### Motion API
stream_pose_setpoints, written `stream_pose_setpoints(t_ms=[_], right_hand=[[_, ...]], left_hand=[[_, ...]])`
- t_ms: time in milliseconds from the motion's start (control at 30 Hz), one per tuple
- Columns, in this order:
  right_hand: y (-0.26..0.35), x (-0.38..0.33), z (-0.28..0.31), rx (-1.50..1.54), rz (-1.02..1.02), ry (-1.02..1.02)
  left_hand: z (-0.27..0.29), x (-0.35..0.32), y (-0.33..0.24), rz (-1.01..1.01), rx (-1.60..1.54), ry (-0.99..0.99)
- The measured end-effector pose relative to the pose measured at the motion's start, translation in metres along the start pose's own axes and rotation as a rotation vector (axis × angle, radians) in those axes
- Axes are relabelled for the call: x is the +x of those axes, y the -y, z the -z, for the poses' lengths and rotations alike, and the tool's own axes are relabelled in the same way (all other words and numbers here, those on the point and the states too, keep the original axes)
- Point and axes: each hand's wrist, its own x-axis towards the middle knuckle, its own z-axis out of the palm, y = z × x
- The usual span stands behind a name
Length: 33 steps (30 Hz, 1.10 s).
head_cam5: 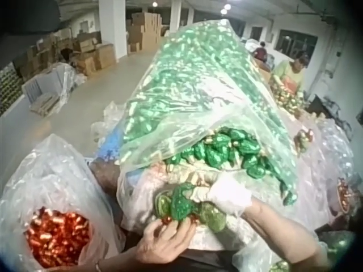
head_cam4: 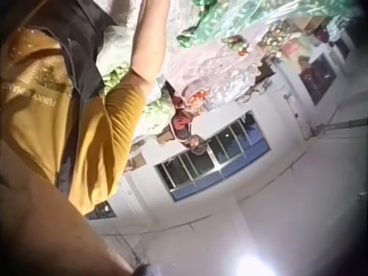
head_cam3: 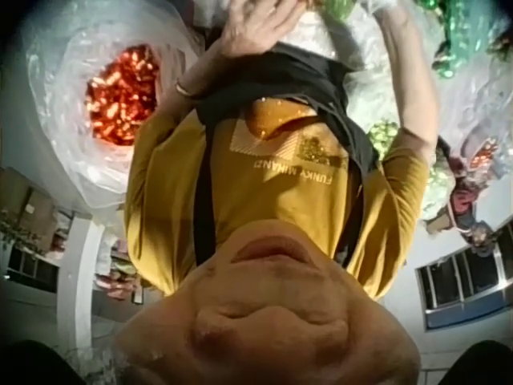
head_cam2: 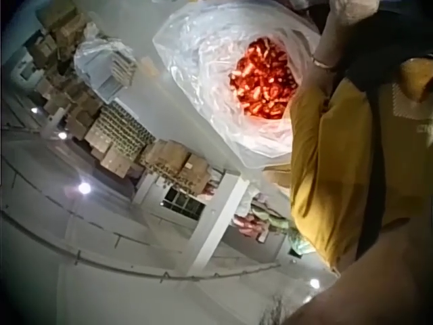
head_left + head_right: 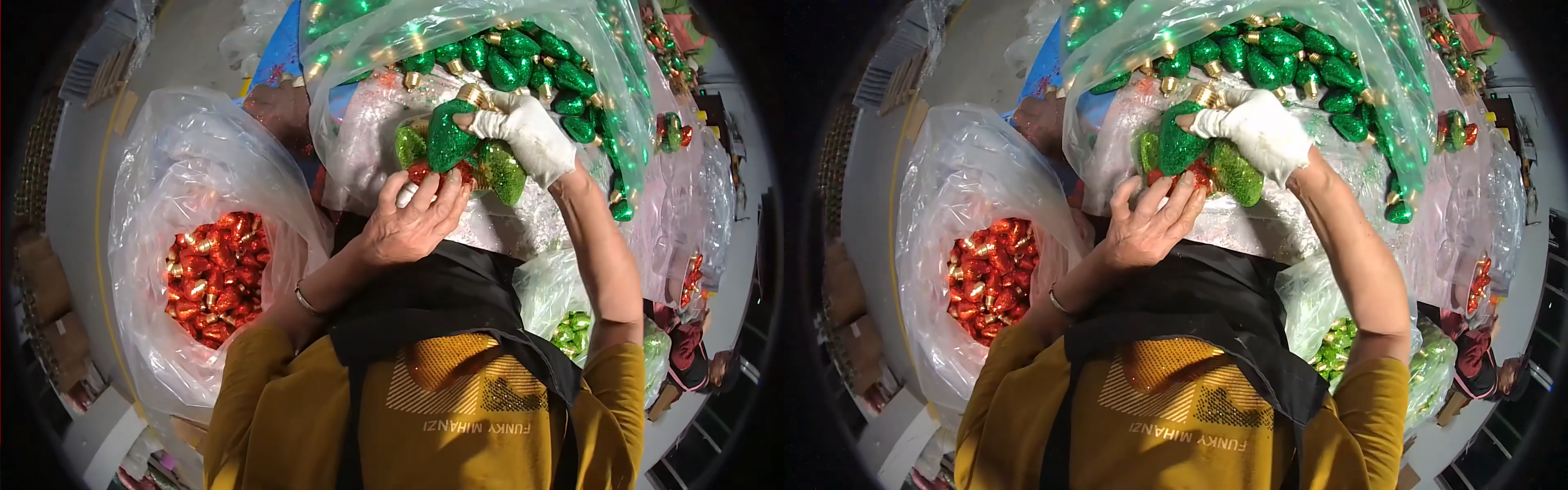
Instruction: The recorder is packing green and red shiny ornaments into plastic bags within a factory environment.
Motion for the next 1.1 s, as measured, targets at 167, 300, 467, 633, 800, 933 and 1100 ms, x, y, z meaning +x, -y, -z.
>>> stream_pose_setpoints(t_ms=[167, 300, 467, 633, 800, 933, 1100], right_hand=[[0.001, -0.006, -0.006, 0.300, -0.164, 0.018], [-0.009, -0.001, -0.007, 0.234, -0.078, 0.041], [0.007, -0.009, -0.011, 0.160, 0.325, -0.046], [0.006, -0.010, -0.005, -0.043, 0.364, -0.023], [0.008, -0.015, -0.004, -1.120, 1.136, -0.059], [-0.008, -0.003, -0.023, -1.290, 1.162, -0.092], [0.002, 0.001, -0.015, -1.004, 0.929, 0.154]], left_hand=[[-0.002, -0.004, -0.003, 0.039, 0.018, -0.017], [-0.003, -0.006, 0.003, -0.022, 0.064, -0.031], [0.000, 0.000, 0.003, -0.017, 0.032, -0.006], [0.002, -0.005, 0.010, -0.061, 0.053, 0.003], [0.007, -0.005, 0.012, -0.087, 0.062, 0.025], [0.002, -0.002, 0.011, -0.027, -0.002, -0.070], [0.003, 0.007, 0.012, 0.000, -0.053, -0.006]])
